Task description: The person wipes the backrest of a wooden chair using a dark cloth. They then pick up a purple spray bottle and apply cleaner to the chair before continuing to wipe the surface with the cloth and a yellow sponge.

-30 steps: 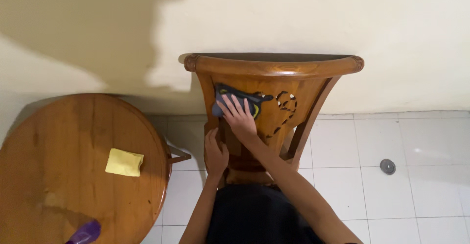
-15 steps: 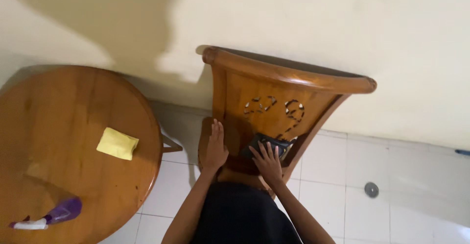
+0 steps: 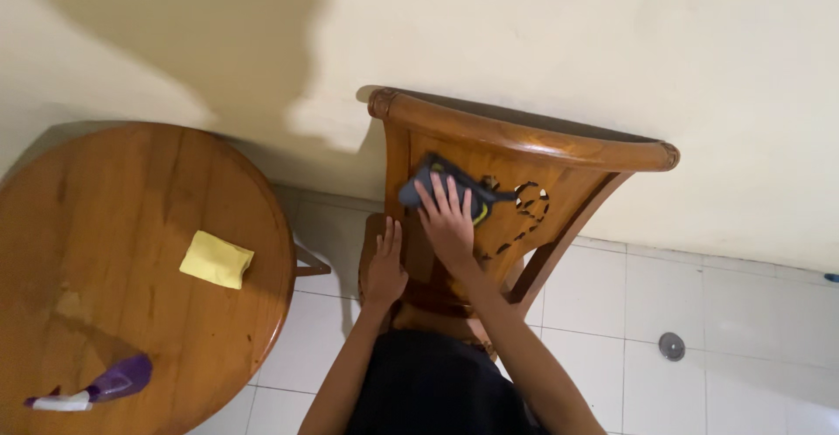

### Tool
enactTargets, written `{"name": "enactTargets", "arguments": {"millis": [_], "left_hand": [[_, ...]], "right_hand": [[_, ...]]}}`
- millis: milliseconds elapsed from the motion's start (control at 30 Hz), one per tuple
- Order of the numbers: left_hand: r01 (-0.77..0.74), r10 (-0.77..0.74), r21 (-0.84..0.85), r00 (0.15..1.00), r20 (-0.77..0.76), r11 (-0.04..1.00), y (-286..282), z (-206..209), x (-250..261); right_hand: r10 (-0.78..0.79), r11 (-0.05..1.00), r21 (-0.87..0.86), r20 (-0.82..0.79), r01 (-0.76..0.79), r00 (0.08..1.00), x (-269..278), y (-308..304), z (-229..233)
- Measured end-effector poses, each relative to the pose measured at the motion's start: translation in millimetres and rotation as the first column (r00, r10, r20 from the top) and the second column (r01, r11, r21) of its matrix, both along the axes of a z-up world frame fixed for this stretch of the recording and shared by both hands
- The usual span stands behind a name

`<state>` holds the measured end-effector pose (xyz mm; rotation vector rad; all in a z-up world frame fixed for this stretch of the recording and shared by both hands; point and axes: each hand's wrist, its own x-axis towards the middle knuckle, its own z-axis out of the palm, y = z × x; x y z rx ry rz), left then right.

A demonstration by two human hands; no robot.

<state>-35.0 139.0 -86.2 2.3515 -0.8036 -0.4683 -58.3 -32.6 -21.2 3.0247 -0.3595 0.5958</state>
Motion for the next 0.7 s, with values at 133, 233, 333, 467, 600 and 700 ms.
{"name": "enactTargets", "arguments": {"millis": [133, 233, 333, 467, 600, 700], "left_hand": [[-0.016, 0.016, -0.003, 0.997, -0.077, 1.000, 2, 6, -3], [-0.014, 0.015, 0.016, 0.999, -0.048, 1.000, 0, 9, -1], [-0.017, 0.019, 0.044, 0.999, -0.043, 0.999, -1, 8, -2], [-0.019, 0.022, 0.089, 0.999, -0.026, 0.996, -6, 8, -2], [-0.044, 0.036, 0.188, 0.998, 0.048, 0.981, -10, 12, -5], [-0.036, 0.033, 0.230, 0.999, 0.018, 0.973, -7, 17, -7]], "right_hand": [[0.054, 0.997, -0.045, -0.142, -0.061, 0.988, -67, 13, -47], [0.076, 0.996, -0.030, -0.186, -0.083, 0.980, -125, 22, -84], [0.098, 0.995, 0.011, -0.193, -0.097, 0.976, -146, 12, -111], [0.167, 0.986, 0.041, -0.273, -0.162, 0.947, -137, -9, -103], [0.012, 0.999, -0.038, -0.313, -0.025, 0.950, -69, -50, -56], [-0.019, 0.999, 0.028, -0.141, 0.023, 0.990, -47, -75, -15]]}}
